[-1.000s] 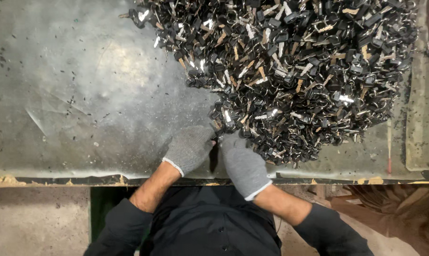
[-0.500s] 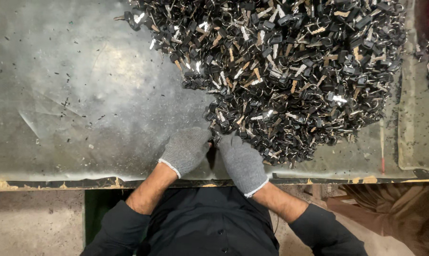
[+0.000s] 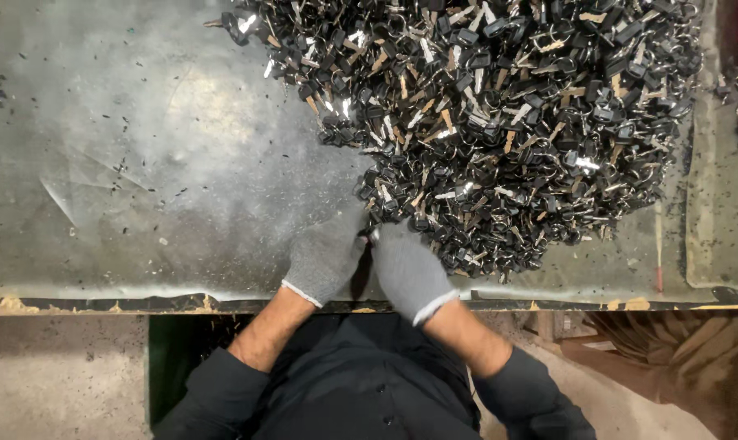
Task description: The person, wearing gray work gloves, picks small black metal parts one at a time from a large pile on a workbench, briefly handles and turns each piece, and sets selected pieces aside on the bench while continuing to sort through the pile.
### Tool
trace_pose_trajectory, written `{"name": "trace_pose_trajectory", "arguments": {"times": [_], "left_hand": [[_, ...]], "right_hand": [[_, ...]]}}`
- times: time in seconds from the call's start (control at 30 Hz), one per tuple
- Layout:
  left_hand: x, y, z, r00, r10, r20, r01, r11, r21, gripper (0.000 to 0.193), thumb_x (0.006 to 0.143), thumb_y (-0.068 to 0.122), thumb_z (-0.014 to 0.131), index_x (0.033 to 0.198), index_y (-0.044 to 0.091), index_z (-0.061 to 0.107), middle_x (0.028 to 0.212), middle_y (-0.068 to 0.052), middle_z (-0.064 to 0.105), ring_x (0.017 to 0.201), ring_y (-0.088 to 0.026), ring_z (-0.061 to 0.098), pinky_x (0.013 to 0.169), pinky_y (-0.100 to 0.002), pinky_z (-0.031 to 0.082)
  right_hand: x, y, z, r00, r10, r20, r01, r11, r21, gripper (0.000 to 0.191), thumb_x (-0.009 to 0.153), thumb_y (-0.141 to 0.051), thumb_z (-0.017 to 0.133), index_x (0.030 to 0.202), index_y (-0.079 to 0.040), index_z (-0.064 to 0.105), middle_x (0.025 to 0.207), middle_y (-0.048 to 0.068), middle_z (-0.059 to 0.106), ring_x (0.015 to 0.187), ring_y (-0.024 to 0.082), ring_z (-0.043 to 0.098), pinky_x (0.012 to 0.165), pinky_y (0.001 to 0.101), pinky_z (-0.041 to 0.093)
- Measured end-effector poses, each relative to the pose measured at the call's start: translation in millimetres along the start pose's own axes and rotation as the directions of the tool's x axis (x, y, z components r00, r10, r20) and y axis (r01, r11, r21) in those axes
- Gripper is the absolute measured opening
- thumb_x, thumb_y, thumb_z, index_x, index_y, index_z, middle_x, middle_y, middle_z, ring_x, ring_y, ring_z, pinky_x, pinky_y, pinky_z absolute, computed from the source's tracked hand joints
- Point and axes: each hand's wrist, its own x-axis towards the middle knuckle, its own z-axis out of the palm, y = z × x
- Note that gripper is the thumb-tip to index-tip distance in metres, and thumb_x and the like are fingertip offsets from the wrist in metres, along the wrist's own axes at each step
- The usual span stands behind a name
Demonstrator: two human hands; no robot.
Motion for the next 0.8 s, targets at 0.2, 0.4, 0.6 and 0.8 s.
{"name": "trace_pose_trajectory", "arguments": {"times": [0.2, 0.4, 0.6, 0.8], "left_hand": [[-3, -10, -2, 0.991, -0.125, 0.044, 0.127, 0.990, -0.053, 0.045, 0.086, 0.031, 0.073, 0.124, 0.009, 0.064, 0.091, -0.017, 0.072, 0.080, -0.037, 0.071, 0.068, -0.049, 0.056], [-7, -15, 8, 0.998, -0.012, -0.061, 0.006, 0.996, -0.093, 0.022, 0.086, 0.030, 0.074, 0.099, 0.012, 0.074, 0.091, -0.012, 0.072, 0.082, -0.037, 0.071, 0.071, -0.048, 0.055], [-10, -13, 15, 0.986, 0.034, -0.166, -0.040, 0.999, -0.035, 0.019, 0.084, 0.021, 0.073, 0.101, 0.013, 0.075, 0.087, -0.013, 0.071, 0.075, -0.036, 0.070, 0.063, -0.049, 0.055], [-12, -15, 19, 0.968, 0.177, -0.176, -0.159, 0.981, 0.111, 0.031, 0.088, 0.010, 0.069, 0.118, 0.012, 0.069, 0.080, -0.013, 0.067, 0.071, -0.034, 0.069, 0.061, -0.047, 0.055]], "right_hand": [[-15, 10, 7, 0.965, -0.248, 0.090, 0.261, 0.947, -0.189, 0.027, 0.093, -0.010, 0.053, 0.118, 0.000, 0.053, 0.096, 0.021, 0.069, 0.071, 0.028, 0.076, 0.056, 0.0374, 0.063], [-8, 17, 16, 0.999, 0.002, -0.033, -0.003, 1.000, -0.025, 0.037, 0.099, -0.017, 0.054, 0.130, 0.003, 0.047, 0.092, 0.018, 0.070, 0.069, 0.033, 0.075, 0.054, 0.0417, 0.062], [-9, 14, 19, 0.976, -0.035, -0.216, 0.051, 0.996, 0.069, 0.044, 0.095, -0.028, 0.062, 0.124, 0.003, 0.049, 0.084, 0.022, 0.069, 0.058, 0.034, 0.072, 0.043, 0.0403, 0.057], [-10, 1, 26, 0.975, 0.017, -0.222, -0.040, 0.994, -0.100, 0.021, 0.095, -0.016, 0.059, 0.108, -0.001, 0.055, 0.087, 0.020, 0.070, 0.058, 0.028, 0.074, 0.041, 0.0353, 0.056]]}}
